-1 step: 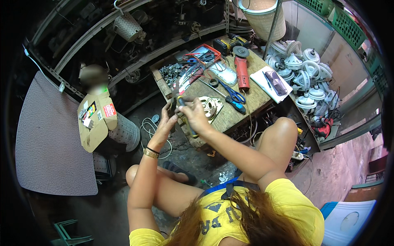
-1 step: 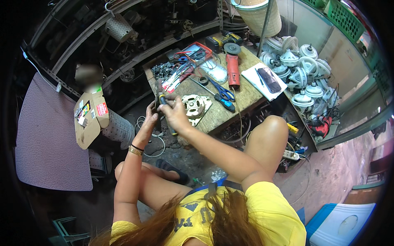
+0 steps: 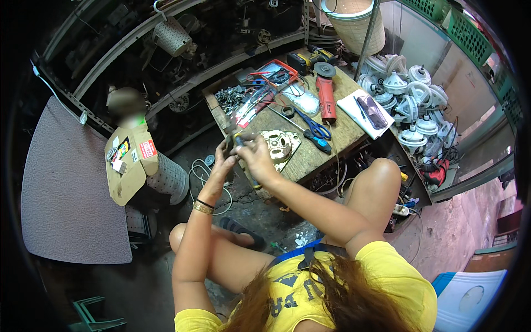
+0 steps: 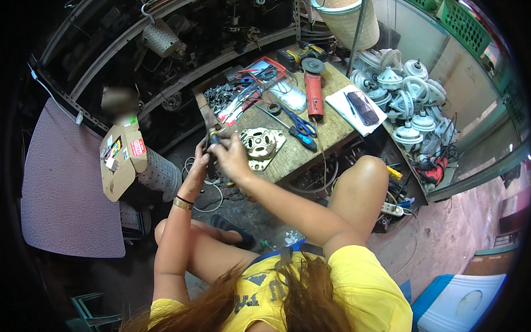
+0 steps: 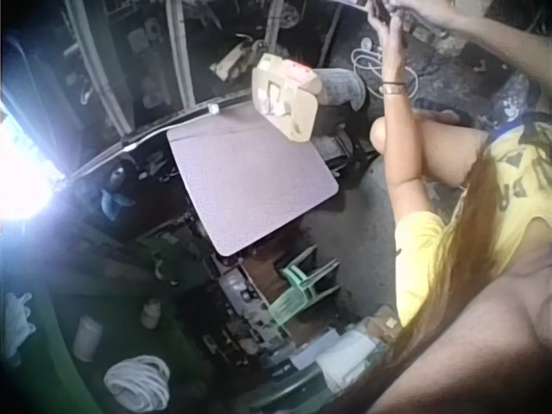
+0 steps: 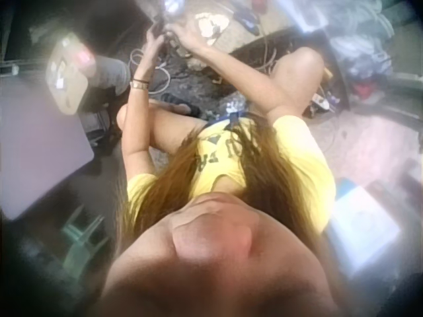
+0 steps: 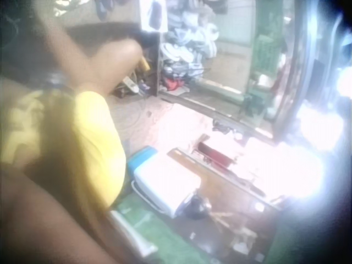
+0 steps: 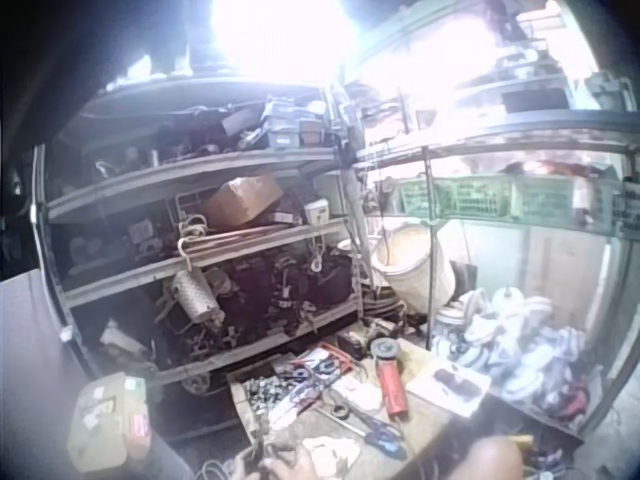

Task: The person is using an angle grinder to remove material from a metal motor housing, using pliers to steady the part and checking the progress by hand.

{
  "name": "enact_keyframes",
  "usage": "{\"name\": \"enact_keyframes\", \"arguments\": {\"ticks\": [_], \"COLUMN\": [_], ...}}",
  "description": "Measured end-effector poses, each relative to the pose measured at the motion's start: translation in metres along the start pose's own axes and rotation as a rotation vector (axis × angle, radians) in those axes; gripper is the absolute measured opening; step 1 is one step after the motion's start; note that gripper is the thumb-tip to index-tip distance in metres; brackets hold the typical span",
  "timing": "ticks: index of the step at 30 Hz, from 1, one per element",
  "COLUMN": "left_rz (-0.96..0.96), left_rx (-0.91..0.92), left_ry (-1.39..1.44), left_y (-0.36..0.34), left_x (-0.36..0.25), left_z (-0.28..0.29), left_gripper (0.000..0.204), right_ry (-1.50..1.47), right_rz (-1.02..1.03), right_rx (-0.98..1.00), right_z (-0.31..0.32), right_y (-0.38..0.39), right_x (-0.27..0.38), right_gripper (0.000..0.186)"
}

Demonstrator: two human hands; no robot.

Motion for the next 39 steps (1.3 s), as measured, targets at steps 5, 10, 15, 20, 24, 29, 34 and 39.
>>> {"name": "enact_keyframes", "arguments": {"ticks": [5, 10, 15, 20, 24, 29, 34, 39], "left_rz": [0.027, -0.019, -0.111, -0.11, -0.111, -0.086, -0.099, 0.009], "left_rx": [-0.042, 0.01, 0.072, 0.175, -0.064, 0.118, 0.069, -0.005], "left_ry": [0.04, 0.181, 0.326, 0.308, -0.02, 0.007, 0.082, 0.589], "left_y": [0.01, 0.008, -0.006, -0.022, -0.023, -0.028, -0.01, -0.01], "left_x": [0.025, 0.015, 0.012, 0.011, 0.005, 0.011, 0.022, 0.023], "left_z": [0.019, -0.015, -0.045, -0.058, -0.045, -0.088, -0.081, -0.052], "left_gripper": [0.101, 0.088, 0.09, 0.073, 0.056, 0.087, 0.107, 0.038], "right_ry": [0.095, 0.361, 0.059, 0.153, 0.161, 0.29, 0.25, 0.496], "right_rz": [0.047, 0.265, 0.016, -0.003, -0.289, 0.112, 0.026, 0.342], "right_rx": [0.256, 0.249, 0.142, 0.134, -0.056, -0.127, 0.181, 0.539], "right_z": [-0.026, 0.0, 0.021, 0.064, 0.094, 0.119, 0.043, 0.047], "right_y": [0.015, 0.018, 0.027, 0.002, -0.007, -0.024, -0.009, -0.064], "right_x": [-0.018, -0.011, -0.022, -0.022, 0.006, -0.009, 0.018, 0.026], "right_gripper": [0.036, 0.032, 0.06, 0.051, 0.043, 0.036, 0.037, 0.02]}}
Point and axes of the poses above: each hand's wrist, its own y-axis away from the middle knuckle, its own z-axis out of the back of the hand, x = y × z, the point moved 6 cm from there along -y, towards the middle knuckle, and after that the axes turned 14 degrees about z, right-handed, at the moved point
